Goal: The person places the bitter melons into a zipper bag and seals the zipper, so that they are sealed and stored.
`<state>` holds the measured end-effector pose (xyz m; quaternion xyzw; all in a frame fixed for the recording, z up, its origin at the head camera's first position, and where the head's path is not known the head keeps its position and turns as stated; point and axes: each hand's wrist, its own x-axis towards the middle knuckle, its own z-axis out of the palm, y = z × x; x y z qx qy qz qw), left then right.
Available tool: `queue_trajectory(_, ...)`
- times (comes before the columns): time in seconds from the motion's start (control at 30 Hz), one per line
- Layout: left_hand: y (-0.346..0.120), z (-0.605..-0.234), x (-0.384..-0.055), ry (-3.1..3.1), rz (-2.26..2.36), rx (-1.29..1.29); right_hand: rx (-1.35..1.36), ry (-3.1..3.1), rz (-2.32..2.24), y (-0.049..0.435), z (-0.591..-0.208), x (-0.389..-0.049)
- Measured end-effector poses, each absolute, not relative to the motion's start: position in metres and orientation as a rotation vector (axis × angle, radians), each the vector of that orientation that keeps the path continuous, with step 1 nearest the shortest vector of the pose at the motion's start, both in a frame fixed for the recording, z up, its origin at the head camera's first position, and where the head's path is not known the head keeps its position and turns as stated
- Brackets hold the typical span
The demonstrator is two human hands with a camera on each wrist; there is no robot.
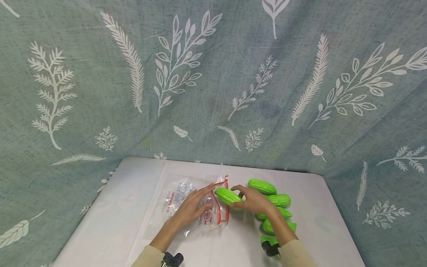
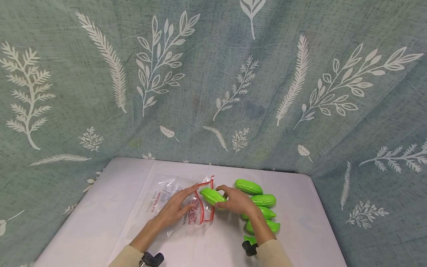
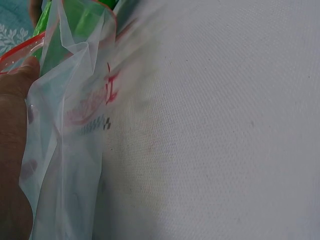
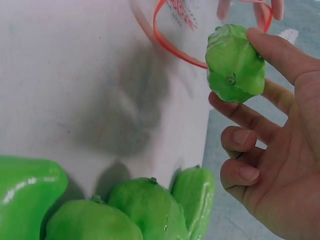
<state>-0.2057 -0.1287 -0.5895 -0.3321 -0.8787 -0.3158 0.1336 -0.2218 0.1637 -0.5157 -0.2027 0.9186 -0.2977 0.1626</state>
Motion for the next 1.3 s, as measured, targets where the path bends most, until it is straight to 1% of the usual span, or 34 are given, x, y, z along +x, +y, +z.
queue_trajectory(0.87, -0.127, -0.59, -0.208, -2.529, -0.921, -0.982, -0.444, 2.565, -0.883, 0.138, -0.533, -0.227)
queue_trajectory(1.3, -0.126, -0.59, -0.207, -2.556, -0.919, -0.962, -0.499, 2.595, -0.849, 0.133, -0.531, -0.225)
